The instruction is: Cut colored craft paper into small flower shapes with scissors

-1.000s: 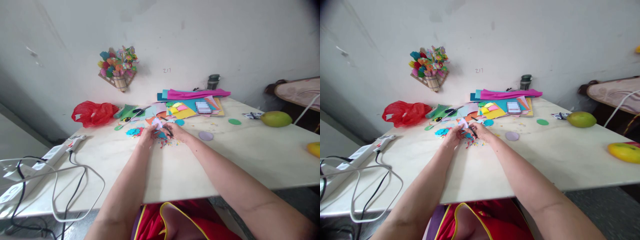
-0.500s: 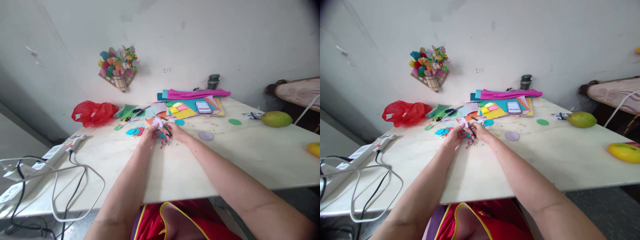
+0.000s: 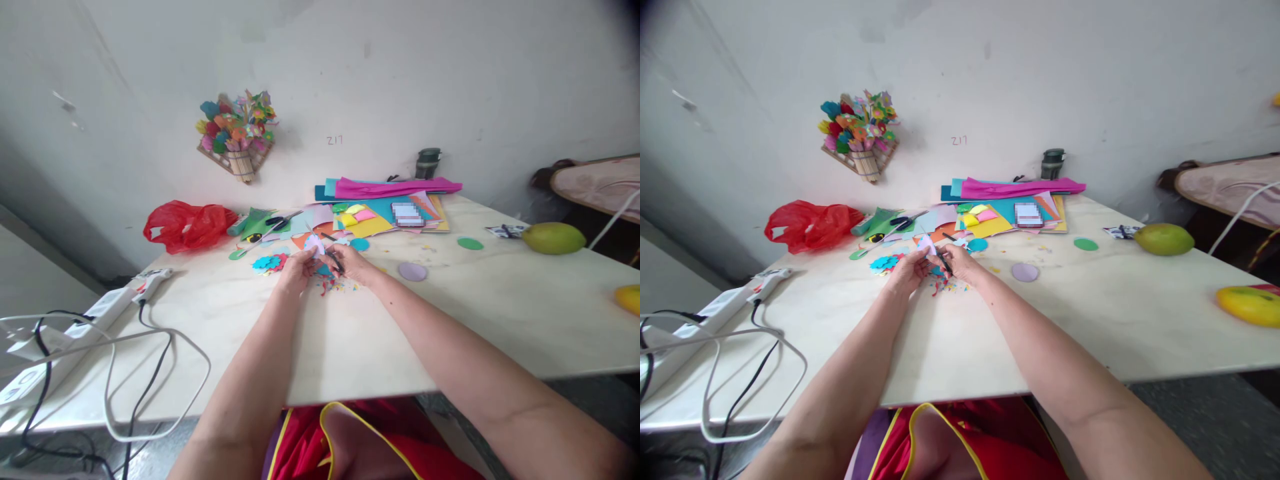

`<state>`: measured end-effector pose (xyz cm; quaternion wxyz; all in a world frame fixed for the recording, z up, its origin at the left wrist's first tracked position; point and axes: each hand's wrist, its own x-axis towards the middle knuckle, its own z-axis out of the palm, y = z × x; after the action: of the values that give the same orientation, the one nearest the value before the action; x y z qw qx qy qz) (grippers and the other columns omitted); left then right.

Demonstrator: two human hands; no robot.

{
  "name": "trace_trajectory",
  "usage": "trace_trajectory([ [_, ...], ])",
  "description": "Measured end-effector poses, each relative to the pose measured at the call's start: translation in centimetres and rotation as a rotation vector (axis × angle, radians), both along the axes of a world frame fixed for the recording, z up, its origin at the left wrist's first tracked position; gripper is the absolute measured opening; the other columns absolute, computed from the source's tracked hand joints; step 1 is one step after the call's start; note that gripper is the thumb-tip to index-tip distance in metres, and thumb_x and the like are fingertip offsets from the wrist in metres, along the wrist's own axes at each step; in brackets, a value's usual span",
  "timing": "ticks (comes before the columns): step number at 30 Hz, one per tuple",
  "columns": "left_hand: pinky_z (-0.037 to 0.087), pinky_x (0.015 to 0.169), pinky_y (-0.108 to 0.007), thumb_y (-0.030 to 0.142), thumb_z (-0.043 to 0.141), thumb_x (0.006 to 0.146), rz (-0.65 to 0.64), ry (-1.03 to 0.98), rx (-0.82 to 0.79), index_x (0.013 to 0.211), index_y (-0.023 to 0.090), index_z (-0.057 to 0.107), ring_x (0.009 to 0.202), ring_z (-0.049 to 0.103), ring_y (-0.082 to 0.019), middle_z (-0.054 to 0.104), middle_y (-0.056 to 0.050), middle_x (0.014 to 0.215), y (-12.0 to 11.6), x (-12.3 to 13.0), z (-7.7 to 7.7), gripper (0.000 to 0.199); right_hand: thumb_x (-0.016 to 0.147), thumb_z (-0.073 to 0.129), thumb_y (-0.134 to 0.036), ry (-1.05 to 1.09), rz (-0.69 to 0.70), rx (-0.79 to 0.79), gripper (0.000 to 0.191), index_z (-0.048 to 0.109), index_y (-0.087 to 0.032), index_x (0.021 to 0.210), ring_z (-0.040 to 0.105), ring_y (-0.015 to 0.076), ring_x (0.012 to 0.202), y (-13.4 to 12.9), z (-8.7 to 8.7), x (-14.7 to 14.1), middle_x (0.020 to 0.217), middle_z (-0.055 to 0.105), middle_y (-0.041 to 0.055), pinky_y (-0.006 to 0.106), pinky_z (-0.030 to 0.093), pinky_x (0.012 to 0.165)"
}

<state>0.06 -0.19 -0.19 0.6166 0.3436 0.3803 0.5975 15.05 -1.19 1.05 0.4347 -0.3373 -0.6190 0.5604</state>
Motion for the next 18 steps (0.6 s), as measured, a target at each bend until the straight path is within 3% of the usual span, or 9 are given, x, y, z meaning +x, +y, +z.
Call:
trace_trajectory([
  [8, 0.054, 0.066, -0.028, 0.017, 0.072, 0.068, 0.022, 0.04, -0.028, 0.075, 0.012, 0.068, 0.058, 0.066, -0.016, 0.071, -0.007, 0.069, 0.3, -0.6, -0.3, 0.009, 0.066, 0.074, -0.038, -0.018, 0.016, 0.023, 0.034, 0.058, -0.015, 0.085, 0.042, 0.0077, 0.036, 0.5, -0.3, 0.2, 0.047, 0.05, -0.0066, 0.021, 0.031, 0.038],
  [18, 0.055, 0.064, -0.03, 0.016, 0.076, 0.061, 0.034, 0.085, 0.008, 0.068, 0.013, 0.066, 0.057, 0.065, -0.017, 0.07, -0.007, 0.067, 0.3, -1.5, -0.1, 0.012, 0.066, 0.074, -0.039, -0.066, 0.051, 0.047, 0.032, 0.06, -0.015, 0.082, 0.039, 0.0063, 0.037, 0.5, -0.4, 0.2, 0.048, 0.047, -0.0076, 0.02, 0.03, 0.036],
])
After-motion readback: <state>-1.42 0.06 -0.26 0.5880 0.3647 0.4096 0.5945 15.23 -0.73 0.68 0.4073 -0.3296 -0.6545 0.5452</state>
